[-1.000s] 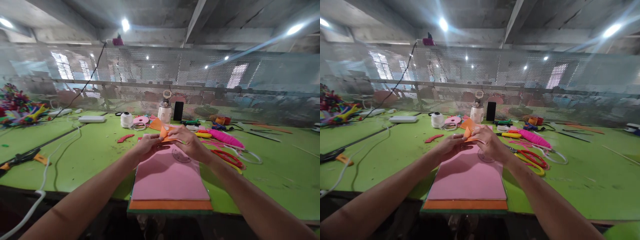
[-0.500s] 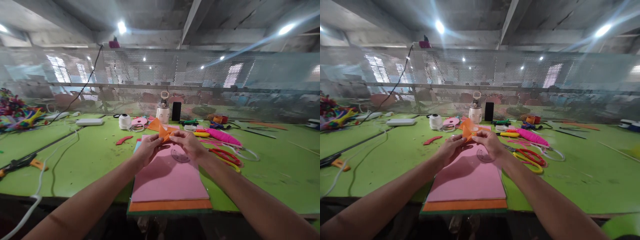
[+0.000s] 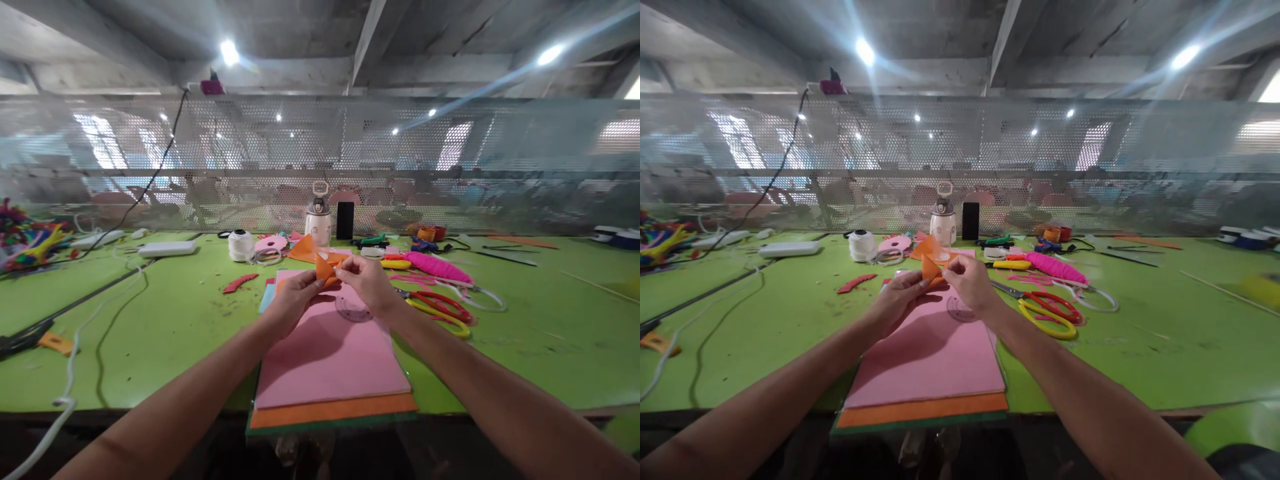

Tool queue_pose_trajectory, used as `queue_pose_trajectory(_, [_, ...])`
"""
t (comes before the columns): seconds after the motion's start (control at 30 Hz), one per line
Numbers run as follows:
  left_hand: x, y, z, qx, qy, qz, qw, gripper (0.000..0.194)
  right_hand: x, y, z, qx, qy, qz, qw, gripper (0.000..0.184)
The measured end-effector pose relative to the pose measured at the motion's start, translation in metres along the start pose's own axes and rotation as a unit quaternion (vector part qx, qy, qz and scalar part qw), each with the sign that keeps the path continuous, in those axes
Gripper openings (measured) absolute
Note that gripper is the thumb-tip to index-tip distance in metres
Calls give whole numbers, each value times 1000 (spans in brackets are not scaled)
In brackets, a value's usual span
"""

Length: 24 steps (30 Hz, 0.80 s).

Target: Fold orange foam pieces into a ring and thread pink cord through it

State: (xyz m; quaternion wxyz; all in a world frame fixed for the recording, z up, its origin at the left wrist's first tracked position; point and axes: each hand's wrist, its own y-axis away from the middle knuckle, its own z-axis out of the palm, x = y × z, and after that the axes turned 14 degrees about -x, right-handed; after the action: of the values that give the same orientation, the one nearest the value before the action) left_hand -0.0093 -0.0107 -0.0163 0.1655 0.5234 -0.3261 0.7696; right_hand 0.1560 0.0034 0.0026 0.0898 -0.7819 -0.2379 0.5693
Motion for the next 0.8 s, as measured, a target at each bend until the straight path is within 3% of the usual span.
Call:
queue_pose_trajectory(0.43, [4,2,0,17,-54,-106,993,25,-6,2,0,-32,66,-12,997,12])
queue_pose_trajectory(0.63, [3,1,-6,16,28,-138,990,7,-5,2,1,-44,67,-7,997,15])
queue_pose_trajectory(0.8, [-1,1,-10,8,40,-147,988,7,-3,1,0,-56,50,6,997,16])
